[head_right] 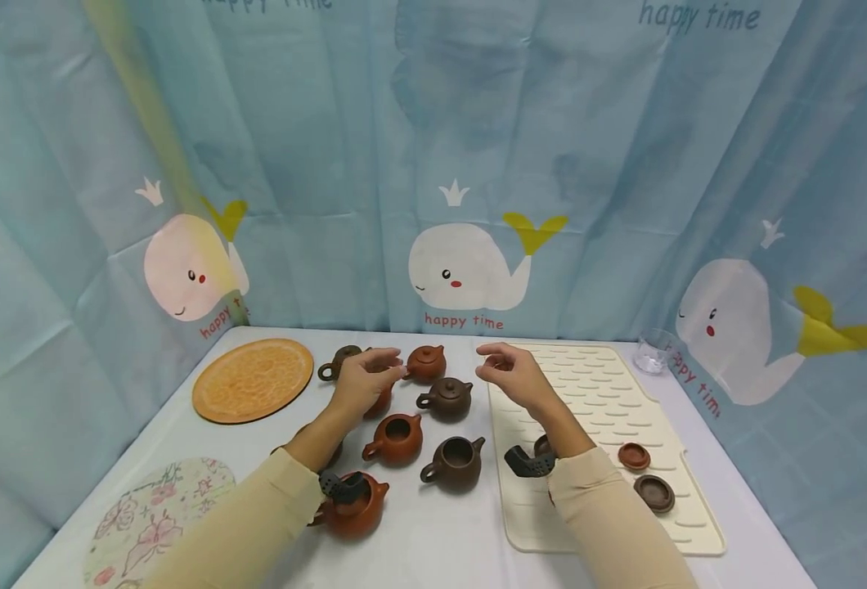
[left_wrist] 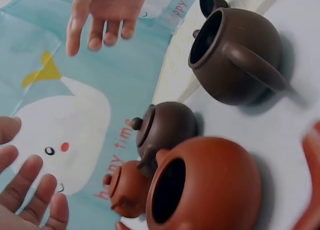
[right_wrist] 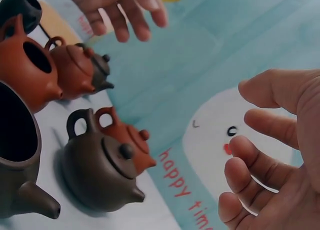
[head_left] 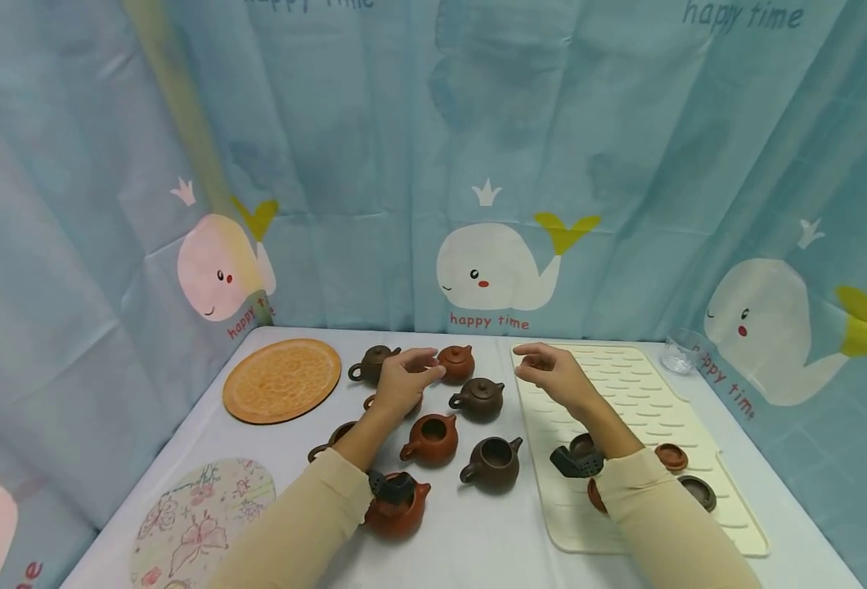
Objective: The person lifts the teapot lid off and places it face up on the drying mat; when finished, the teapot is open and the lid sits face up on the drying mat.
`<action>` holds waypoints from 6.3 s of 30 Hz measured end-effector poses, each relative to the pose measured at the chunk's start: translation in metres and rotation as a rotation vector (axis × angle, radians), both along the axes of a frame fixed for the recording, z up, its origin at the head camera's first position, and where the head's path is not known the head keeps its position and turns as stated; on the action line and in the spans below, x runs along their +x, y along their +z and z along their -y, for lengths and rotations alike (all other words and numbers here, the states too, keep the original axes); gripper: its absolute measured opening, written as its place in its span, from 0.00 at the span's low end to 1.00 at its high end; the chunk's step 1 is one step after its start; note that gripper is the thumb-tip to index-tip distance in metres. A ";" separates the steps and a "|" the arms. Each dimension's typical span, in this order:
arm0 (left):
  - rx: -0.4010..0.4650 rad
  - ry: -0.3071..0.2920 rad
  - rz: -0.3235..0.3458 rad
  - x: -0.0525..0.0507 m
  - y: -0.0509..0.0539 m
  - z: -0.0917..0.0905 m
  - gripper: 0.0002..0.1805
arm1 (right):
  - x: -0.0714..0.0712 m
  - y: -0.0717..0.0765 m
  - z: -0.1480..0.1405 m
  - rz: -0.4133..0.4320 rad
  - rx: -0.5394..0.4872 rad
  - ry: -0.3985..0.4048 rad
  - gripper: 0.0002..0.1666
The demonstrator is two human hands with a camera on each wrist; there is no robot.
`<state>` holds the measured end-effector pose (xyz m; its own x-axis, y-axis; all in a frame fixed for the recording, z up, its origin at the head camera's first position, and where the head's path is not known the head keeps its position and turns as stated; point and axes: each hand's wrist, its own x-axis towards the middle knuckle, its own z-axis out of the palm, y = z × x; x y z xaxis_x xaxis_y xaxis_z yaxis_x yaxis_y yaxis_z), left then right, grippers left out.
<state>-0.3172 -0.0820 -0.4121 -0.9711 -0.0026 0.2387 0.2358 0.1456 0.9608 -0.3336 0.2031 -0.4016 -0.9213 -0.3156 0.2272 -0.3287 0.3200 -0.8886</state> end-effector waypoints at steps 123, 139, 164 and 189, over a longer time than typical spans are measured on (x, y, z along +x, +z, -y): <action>-0.385 0.000 0.340 -0.033 -0.045 -0.033 0.04 | 0.020 0.028 0.027 0.201 -0.548 0.077 0.29; -0.370 -0.007 0.333 -0.031 -0.050 -0.036 0.04 | 0.037 0.042 -0.018 0.037 -0.228 0.005 0.29; -0.343 -0.032 0.295 -0.032 -0.047 -0.034 0.05 | 0.041 0.012 -0.106 -0.023 -0.072 -0.147 0.28; -0.332 -0.043 0.301 -0.031 -0.051 -0.031 0.06 | 0.033 -0.035 -0.167 0.160 0.131 -0.280 0.33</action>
